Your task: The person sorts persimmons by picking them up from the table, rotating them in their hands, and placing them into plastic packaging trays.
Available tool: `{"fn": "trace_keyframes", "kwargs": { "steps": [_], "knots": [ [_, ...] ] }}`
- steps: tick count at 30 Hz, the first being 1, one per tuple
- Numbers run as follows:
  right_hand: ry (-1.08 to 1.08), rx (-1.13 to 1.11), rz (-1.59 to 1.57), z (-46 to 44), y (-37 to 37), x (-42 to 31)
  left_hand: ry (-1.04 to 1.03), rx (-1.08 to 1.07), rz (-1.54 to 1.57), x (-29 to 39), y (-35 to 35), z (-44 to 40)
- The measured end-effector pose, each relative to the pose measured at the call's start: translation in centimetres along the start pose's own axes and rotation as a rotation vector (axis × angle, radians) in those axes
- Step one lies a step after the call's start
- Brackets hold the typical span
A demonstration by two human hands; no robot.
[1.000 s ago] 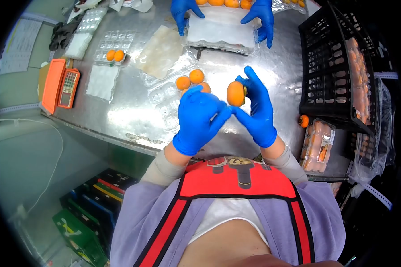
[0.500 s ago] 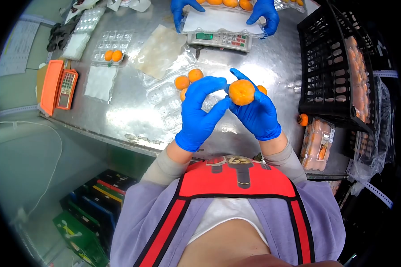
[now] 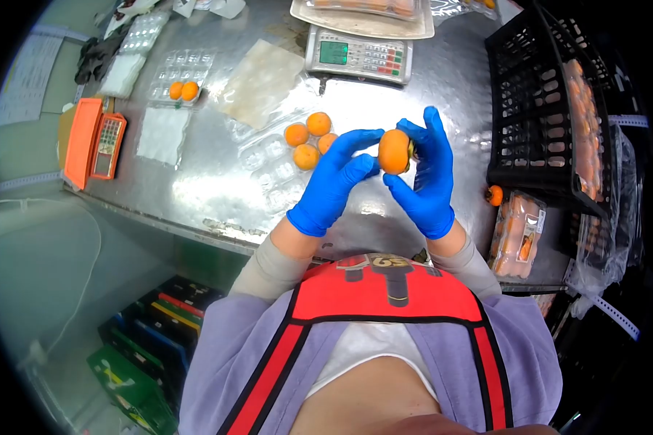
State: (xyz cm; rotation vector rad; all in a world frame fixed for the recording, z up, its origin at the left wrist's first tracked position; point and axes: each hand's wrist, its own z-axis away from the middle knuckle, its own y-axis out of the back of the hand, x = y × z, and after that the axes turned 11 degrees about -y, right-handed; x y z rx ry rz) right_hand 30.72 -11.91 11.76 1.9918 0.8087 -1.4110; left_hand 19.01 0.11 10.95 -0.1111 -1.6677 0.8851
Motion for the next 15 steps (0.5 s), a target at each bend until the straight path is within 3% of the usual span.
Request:
{"fn": "trace_keyframes", "kwargs": {
  "steps": [5, 13, 15],
  "knots": [
    [0.143, -0.135, 0.223, 0.4, 0.4, 1.1, 0.044, -0.098, 0.052, -0.1, 0.1, -0.4],
    [-0.151, 0.014, -0.064, -0.6, 0.3, -0.2, -0.194, -0.064, -0.125, 0.9, 0.1, -0.5],
    [-0.329, -0.043, -0.186, -0.7, 0.5, -0.4, -0.235, -0.053, -0.168, 0.8, 0.0, -0.5]
  ]
}}
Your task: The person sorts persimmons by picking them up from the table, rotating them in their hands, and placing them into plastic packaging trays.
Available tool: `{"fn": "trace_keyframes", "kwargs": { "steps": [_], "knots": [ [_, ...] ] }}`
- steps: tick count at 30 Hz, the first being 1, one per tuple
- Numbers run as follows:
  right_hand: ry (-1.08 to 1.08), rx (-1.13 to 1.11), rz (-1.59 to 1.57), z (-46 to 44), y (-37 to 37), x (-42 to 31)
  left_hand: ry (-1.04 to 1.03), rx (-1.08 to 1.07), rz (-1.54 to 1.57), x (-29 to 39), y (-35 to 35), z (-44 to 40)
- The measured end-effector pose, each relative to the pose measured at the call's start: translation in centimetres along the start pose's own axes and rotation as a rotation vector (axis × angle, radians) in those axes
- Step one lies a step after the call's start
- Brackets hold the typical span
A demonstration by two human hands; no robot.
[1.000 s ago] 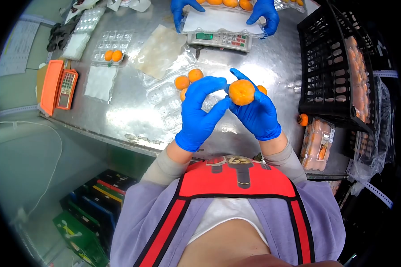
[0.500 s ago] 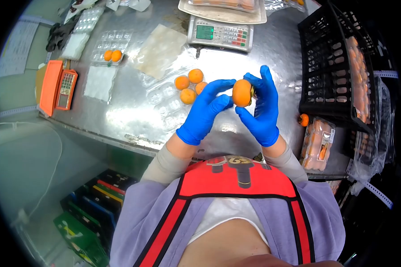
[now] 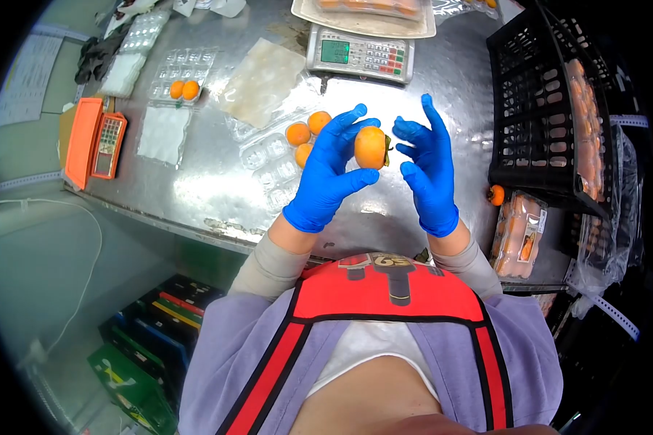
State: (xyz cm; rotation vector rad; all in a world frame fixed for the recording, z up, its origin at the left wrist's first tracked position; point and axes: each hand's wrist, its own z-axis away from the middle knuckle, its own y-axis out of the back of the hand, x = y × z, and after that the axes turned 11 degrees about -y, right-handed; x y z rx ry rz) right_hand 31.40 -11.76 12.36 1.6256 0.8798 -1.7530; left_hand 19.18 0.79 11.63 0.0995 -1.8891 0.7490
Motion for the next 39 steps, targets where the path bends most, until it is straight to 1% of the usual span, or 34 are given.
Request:
{"fn": "trace_keyframes", "kwargs": {
  "steps": [1, 2, 4, 7, 9, 11, 13, 15, 17, 19, 20, 22, 23, 24, 26, 27, 29, 30, 32, 33, 35, 36, 38, 39],
  "knots": [
    [0.000, 0.001, 0.000, 0.0, -0.1, 0.1, -0.039, 0.009, -0.045, 0.0, 0.0, 0.0],
    [-0.040, -0.050, -0.077, 0.0, -0.3, 0.3, -0.039, 0.008, -0.045, -0.1, 0.1, 0.0],
    [-0.119, -0.152, -0.232, 0.0, -1.0, 0.6, -0.103, -0.048, -0.244, -0.6, 0.5, 0.1],
    [-0.178, -0.132, -0.213, 0.2, -1.6, -0.2, -0.157, -0.094, -0.311, -1.1, 0.6, 0.2],
    [-0.201, -0.115, -0.191, 0.1, -1.7, -0.1, -0.145, -0.094, -0.261, -1.0, 0.8, 0.3],
    [-0.094, -0.088, -0.155, -0.1, -1.6, 0.3, -0.132, -0.092, -0.211, -0.9, 0.8, 0.4],
    [-0.059, -0.086, -0.113, 0.0, -1.8, 0.1, -0.006, -0.025, 0.007, -0.7, 0.7, 0.3],
    [-0.024, -0.083, -0.072, 0.1, -1.9, 0.1, 0.022, -0.018, -0.002, -0.2, 0.2, 0.1],
    [0.111, -0.091, 0.089, 0.3, -1.9, 0.5, 0.050, -0.011, -0.010, -0.2, 0.2, 0.0],
    [0.137, -0.097, 0.106, 0.4, -2.0, 0.2, 0.169, 0.171, 0.055, -1.1, 1.0, -0.2],
    [0.164, -0.102, 0.122, 0.4, -2.1, 0.1, 0.169, 0.172, 0.055, -1.6, 1.3, -0.4],
    [0.196, -0.063, 0.154, 0.4, -2.3, 0.2, 0.113, 0.356, -0.120, -2.7, 1.9, -0.5],
    [0.228, -0.024, 0.187, 0.4, -2.4, 0.2, 0.092, 0.372, -0.218, -3.1, 2.0, -0.4],
    [0.227, -0.023, 0.187, 0.4, -2.3, 0.4, 0.093, 0.371, -0.218, -2.9, 2.2, -0.3],
    [0.307, -0.013, 0.284, 0.3, -1.9, 0.7, 0.224, 0.304, 0.077, -2.1, 2.7, 0.3],
    [0.306, -0.016, 0.282, 0.2, -1.7, 0.9, 0.225, 0.307, 0.076, -1.9, 2.6, 0.4],
    [0.349, -0.041, 0.482, 0.1, -1.3, 1.1, 0.342, 0.109, 0.308, -1.4, 2.2, 0.4],
    [0.351, -0.043, 0.481, 0.1, -1.1, 1.2, 0.340, 0.111, 0.307, -1.4, 2.0, 0.5],
    [0.430, -0.091, 0.604, 0.1, -0.8, 1.4, 0.215, 0.003, 0.282, -1.5, 1.6, 0.7],
    [0.431, -0.092, 0.604, 0.1, -0.9, 1.4, 0.214, 0.003, 0.282, -1.2, 1.5, 0.7],
    [0.404, -0.091, 0.415, 0.2, -1.0, 1.5, 0.196, -0.002, 0.152, -0.5, 1.4, 0.5],
    [0.404, -0.090, 0.415, 0.2, -1.1, 1.2, 0.197, -0.003, 0.152, -0.3, 1.4, 0.5],
    [0.297, -0.081, 0.212, 0.1, -1.2, 0.1, 0.140, -0.003, 0.119, -0.2, 1.5, 0.5],
    [0.251, -0.066, 0.189, 0.1, -1.2, 0.3, 0.141, -0.003, 0.119, 0.0, 1.3, 0.5]
  ]
}}
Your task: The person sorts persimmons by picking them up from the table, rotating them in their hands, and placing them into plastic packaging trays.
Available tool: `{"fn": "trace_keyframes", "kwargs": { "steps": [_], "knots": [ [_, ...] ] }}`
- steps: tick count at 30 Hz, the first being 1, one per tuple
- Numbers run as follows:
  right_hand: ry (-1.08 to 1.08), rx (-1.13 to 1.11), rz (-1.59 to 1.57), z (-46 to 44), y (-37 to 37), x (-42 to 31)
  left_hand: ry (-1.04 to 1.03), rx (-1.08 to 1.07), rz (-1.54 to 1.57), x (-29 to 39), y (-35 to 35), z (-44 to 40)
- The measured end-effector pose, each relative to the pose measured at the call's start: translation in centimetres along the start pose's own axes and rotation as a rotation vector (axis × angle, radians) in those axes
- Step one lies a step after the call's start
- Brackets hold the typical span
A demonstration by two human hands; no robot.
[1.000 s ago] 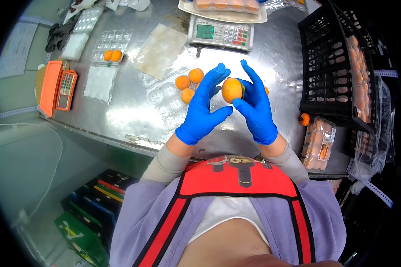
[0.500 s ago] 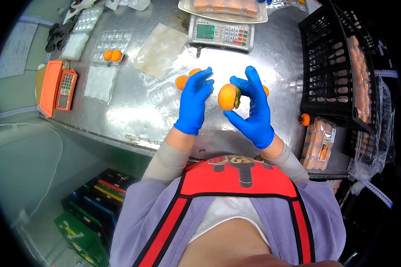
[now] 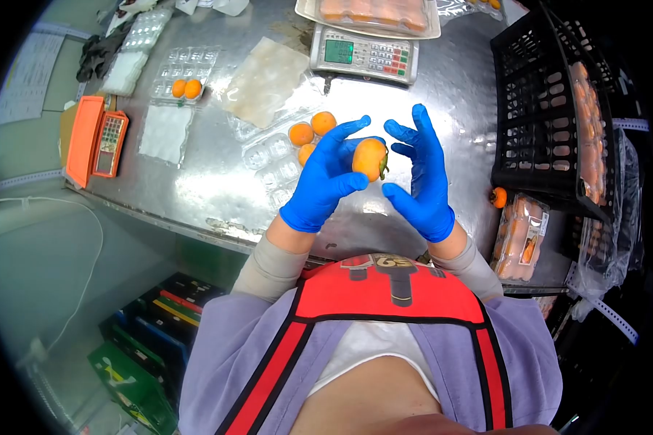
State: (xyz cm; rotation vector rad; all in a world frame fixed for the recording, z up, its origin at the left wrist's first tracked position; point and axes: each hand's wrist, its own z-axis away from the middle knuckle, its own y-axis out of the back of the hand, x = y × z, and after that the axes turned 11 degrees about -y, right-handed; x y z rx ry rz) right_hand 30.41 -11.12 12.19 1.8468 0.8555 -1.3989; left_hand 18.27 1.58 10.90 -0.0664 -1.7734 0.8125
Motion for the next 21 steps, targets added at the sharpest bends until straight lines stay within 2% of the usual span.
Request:
{"fn": "trace_keyframes", "kwargs": {
  "steps": [3, 10, 13, 16, 17, 21],
  "knots": [
    [-0.109, 0.021, -0.133, 0.0, 0.1, 0.1, -0.040, 0.028, -0.027, 0.1, -0.2, 0.1],
    [-0.065, 0.005, -0.108, 0.0, -0.9, -0.4, -0.111, -0.059, -0.162, -0.6, 0.5, 0.2],
    [-0.173, 0.084, -0.047, -0.2, -1.4, -0.5, -0.152, -0.082, -0.201, -1.0, 0.8, 0.5],
    [-0.373, 0.040, -0.251, -0.8, -0.9, 0.7, -0.177, -0.129, -0.398, -0.3, 1.7, 0.4],
    [-0.346, 0.082, -0.211, -1.1, -0.9, 1.6, -0.175, -0.132, -0.468, 0.1, 2.3, 0.1],
    [-0.387, 0.197, -0.186, -1.3, -0.9, 1.9, -0.314, 0.259, -0.583, 0.4, 11.3, -3.2]
  ]
}}
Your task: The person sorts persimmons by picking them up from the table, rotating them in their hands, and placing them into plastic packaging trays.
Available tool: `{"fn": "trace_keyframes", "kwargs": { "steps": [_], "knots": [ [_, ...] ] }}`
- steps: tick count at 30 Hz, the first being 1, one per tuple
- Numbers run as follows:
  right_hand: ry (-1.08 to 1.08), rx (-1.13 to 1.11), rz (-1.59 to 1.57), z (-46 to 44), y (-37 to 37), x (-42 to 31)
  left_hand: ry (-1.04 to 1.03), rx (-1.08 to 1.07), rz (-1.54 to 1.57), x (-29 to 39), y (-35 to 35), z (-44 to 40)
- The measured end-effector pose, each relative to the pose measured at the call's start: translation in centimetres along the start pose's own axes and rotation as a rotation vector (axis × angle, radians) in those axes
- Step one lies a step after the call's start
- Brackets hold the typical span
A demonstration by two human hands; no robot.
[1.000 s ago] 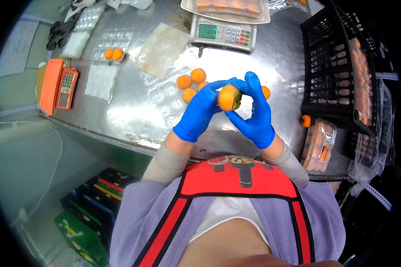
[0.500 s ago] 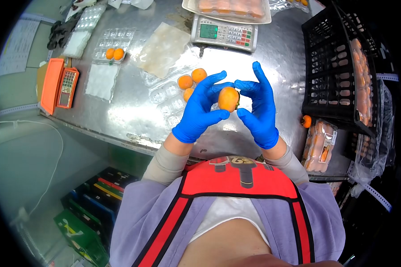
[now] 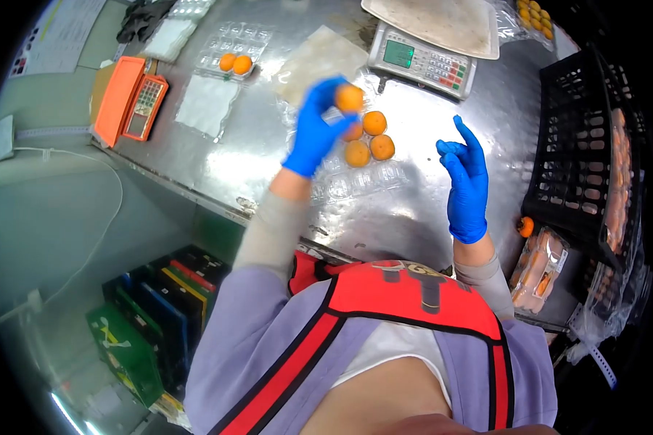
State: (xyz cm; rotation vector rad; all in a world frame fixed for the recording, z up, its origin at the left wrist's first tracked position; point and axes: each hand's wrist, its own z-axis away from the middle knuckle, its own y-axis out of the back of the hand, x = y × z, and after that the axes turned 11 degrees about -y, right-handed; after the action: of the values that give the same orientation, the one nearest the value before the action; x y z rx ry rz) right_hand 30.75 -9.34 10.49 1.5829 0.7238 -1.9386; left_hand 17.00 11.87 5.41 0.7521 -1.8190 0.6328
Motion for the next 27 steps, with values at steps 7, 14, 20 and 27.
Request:
{"fn": "trace_keyframes", "kwargs": {
  "steps": [7, 14, 20, 27],
  "knots": [
    [-0.100, -0.044, 0.010, -0.7, 1.3, 1.8, -0.122, 0.395, -0.725, -7.9, 15.2, -9.6],
    [-0.215, -0.116, 0.046, -2.2, 2.0, 3.5, 0.212, 0.280, -1.387, -8.3, 18.8, -14.4],
    [-0.269, -0.126, 0.056, -3.5, 2.4, 6.2, 0.309, 0.159, -1.493, -10.0, 19.3, -15.6],
    [-0.240, -0.251, 0.533, -2.9, 1.0, 10.1, -0.269, -0.043, -1.027, -9.3, 13.4, -11.7]
  ]
}}
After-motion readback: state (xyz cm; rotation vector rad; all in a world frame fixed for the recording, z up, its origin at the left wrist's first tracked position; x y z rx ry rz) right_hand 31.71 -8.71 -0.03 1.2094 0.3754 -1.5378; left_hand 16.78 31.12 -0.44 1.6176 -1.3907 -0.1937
